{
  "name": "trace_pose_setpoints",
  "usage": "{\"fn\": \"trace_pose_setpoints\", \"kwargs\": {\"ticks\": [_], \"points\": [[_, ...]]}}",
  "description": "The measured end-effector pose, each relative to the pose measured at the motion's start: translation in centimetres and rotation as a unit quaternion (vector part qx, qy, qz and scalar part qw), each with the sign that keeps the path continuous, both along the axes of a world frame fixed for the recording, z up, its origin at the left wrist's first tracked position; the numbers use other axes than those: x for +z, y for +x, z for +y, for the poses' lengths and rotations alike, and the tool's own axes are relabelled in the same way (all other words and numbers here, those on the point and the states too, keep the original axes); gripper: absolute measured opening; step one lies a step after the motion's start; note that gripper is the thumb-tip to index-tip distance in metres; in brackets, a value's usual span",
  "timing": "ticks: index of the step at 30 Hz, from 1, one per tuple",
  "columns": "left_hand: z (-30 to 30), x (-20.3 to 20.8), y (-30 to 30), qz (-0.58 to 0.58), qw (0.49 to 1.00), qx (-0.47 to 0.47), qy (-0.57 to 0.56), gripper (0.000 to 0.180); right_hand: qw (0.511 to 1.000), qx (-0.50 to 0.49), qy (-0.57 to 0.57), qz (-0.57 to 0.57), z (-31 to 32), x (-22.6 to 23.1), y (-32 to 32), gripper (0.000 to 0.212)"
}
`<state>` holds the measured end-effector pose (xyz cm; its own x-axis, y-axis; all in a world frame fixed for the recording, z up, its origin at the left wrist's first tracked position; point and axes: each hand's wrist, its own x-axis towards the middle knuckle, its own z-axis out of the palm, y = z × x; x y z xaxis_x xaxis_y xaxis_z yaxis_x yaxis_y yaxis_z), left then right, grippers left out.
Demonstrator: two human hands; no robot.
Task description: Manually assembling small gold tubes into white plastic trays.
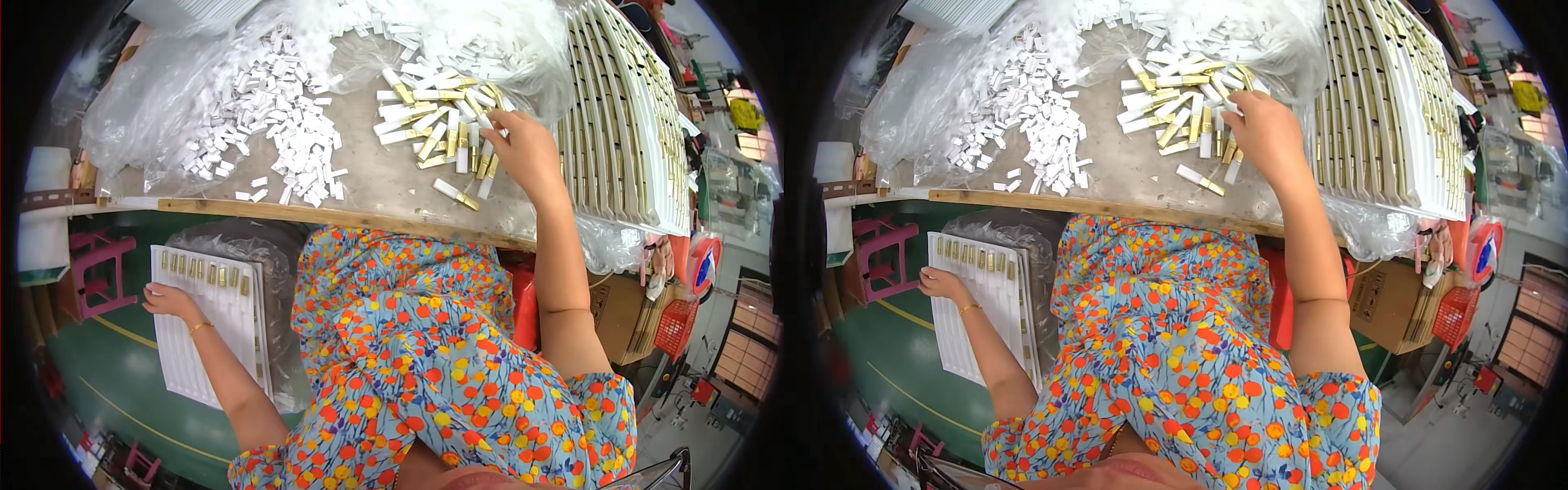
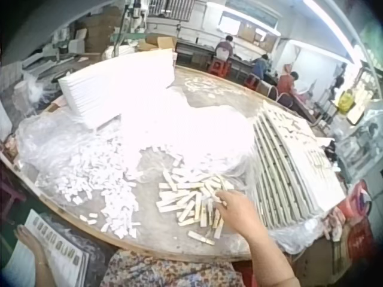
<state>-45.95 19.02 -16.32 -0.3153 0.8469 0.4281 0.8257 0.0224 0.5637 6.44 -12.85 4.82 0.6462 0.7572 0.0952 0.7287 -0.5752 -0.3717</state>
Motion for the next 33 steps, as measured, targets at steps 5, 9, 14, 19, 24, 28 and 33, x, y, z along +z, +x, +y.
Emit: {"fn": "trace_pose_setpoints", "kwargs": {"ticks": [5, 9, 14, 19, 24, 28, 33], "points": [[-4.2, 10.6, 12.8, -0.185, 0.953, -0.231, 0.071, 0.044, 0.999, -0.016, -0.037, -0.009, -0.1, -1.3, 0.0, 0.022], [-10.4, 16.9, 25.6, -0.134, 0.847, -0.515, -0.012, 0.026, 0.999, -0.035, -0.024, 0.026, -0.9, -3.4, 0.7, 0.026], [-13.5, 16.8, 37.2, 0.032, 0.619, -0.784, 0.040, 0.034, 0.990, -0.047, 0.012, 0.131, -1.0, -3.8, -0.1, 0.049], [-14.1, 16.3, 41.1, 0.126, 0.525, -0.840, 0.052, 0.036, 0.981, -0.046, -0.015, 0.185, -3.1, -3.9, 0.0, 0.049], [-14.3, 15.9, 42.8, 0.189, 0.488, -0.849, 0.071, 0.035, 0.990, -0.040, -0.023, 0.135, -2.6, -4.1, -0.8, 0.038], [-14.3, 15.4, 43.0, 0.186, 0.484, -0.846, 0.123, 0.035, 0.990, -0.045, 0.043, 0.123, -3.3, -4.9, 0.4, 0.035], [-14.3, 15.6, 43.1, 0.185, 0.482, -0.843, 0.152, 0.039, 0.989, 0.117, 0.066, 0.062, -2.0, -2.7, 1.3, 0.025]]}}
